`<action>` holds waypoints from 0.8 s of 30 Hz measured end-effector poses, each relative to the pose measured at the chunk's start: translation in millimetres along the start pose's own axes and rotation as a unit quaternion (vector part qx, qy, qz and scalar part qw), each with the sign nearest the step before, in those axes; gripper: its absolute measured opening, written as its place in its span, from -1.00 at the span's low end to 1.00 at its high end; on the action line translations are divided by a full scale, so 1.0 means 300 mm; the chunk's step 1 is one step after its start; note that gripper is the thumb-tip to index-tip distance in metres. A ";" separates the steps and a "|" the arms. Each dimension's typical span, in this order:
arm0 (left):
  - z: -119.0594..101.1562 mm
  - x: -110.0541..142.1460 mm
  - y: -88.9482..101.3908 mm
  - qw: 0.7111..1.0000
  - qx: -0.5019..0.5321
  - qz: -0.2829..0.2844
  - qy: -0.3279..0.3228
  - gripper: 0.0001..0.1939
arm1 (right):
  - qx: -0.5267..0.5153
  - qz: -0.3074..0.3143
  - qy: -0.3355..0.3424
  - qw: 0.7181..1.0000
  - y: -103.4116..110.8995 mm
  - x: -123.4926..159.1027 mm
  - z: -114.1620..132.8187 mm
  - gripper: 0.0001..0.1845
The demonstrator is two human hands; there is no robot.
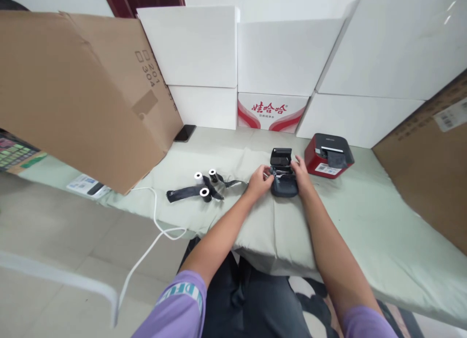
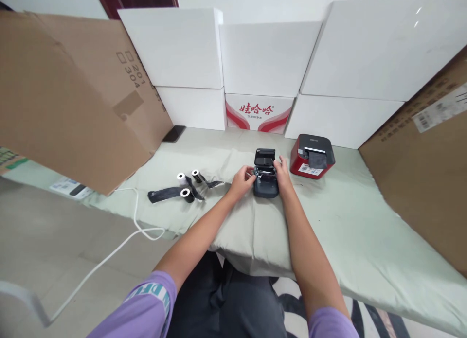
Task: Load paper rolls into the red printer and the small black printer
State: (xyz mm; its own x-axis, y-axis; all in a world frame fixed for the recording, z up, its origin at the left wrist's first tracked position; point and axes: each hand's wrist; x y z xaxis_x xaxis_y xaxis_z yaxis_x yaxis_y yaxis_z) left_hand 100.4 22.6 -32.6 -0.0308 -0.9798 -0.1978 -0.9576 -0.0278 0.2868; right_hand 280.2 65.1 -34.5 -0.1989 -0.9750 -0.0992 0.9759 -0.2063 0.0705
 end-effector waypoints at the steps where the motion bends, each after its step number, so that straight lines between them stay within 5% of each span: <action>1: 0.002 -0.002 -0.001 1.000 0.000 -0.008 -0.008 -0.77 | -0.015 0.000 -0.007 1.000 -0.009 0.005 -0.002 -0.25; 10: 0.015 -0.016 0.007 0.999 0.001 -0.039 -0.031 -0.86 | -0.101 -0.010 0.040 0.994 -0.072 0.086 0.034 -0.49; 14: 0.014 -0.013 0.008 0.998 0.022 -0.054 0.021 -0.95 | -0.082 0.033 0.020 0.996 -0.055 0.085 0.051 -0.68; 20: 0.019 -0.021 0.004 0.997 0.046 -0.027 0.052 -0.71 | -0.063 0.164 -0.038 0.984 0.012 0.067 0.069 -0.40; 24: 0.025 -0.033 0.003 0.997 0.057 0.011 0.055 -0.70 | -0.064 0.193 -0.036 0.978 0.030 0.069 0.076 -0.31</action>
State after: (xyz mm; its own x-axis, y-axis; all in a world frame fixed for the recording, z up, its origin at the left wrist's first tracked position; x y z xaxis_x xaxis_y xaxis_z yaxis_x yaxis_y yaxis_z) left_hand 97.8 33.8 -37.5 -0.0263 -0.9958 -0.0875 -0.9837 0.0102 0.1797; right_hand 283.0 41.1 -13.4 0.1857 -0.9824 -0.0201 0.9818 0.1863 -0.0367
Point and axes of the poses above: each hand's wrist, its own x-axis away from the middle knuckle, its own y-axis out of the back of the hand, z = x × y, and after that the axes turned 2 degrees about y, right-handed
